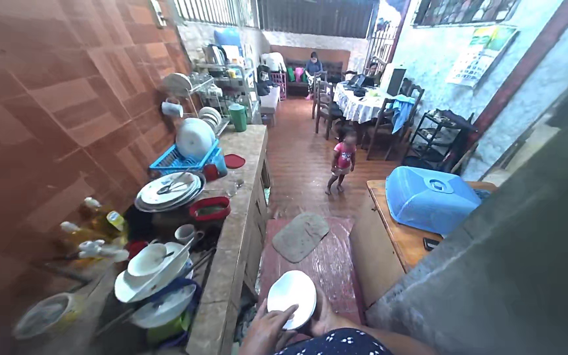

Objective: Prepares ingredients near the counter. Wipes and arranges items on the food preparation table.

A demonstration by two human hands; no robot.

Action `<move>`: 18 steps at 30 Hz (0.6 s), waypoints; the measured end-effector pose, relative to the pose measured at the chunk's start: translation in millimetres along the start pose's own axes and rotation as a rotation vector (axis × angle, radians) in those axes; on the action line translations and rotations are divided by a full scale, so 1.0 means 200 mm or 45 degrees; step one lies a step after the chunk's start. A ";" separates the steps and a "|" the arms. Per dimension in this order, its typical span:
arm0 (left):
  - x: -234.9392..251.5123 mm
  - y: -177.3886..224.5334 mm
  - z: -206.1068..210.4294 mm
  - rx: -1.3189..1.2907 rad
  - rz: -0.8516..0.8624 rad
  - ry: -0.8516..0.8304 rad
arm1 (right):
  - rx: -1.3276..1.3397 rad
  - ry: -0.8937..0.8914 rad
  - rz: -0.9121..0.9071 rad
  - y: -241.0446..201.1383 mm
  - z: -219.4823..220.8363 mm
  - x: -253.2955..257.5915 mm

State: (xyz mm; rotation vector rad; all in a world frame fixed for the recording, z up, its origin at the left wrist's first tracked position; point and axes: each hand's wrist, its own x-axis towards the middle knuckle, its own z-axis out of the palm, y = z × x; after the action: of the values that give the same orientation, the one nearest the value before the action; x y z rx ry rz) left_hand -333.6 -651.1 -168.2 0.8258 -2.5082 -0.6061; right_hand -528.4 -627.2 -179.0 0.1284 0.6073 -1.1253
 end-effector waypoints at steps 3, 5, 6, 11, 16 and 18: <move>0.15 -0.17 -0.02 0.032 0.054 0.005 | -0.071 0.162 -0.150 -0.10 0.29 -0.06; 0.27 -0.20 -0.04 -0.037 0.013 -0.069 | -0.180 0.437 -0.293 -0.24 0.79 -0.34; 0.34 -0.22 -0.06 -0.083 -0.022 -0.166 | -0.263 0.441 -0.347 -0.30 0.93 -0.43; 0.70 -0.48 -0.02 -0.176 0.099 -0.337 | -0.566 0.549 -0.490 -0.56 0.96 -0.25; 1.16 -0.76 0.06 -0.185 0.240 -0.326 | -0.643 0.560 -0.537 -0.96 0.99 0.02; 1.37 -0.83 0.04 -0.182 0.202 -0.361 | -0.856 0.626 -0.460 -1.16 1.04 0.13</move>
State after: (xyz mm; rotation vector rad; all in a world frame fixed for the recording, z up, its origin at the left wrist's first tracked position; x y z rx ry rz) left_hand -463.2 -943.3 -190.5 0.5126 -2.7090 -0.8887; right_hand -643.1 -833.6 26.9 -0.3063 1.4619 -1.1803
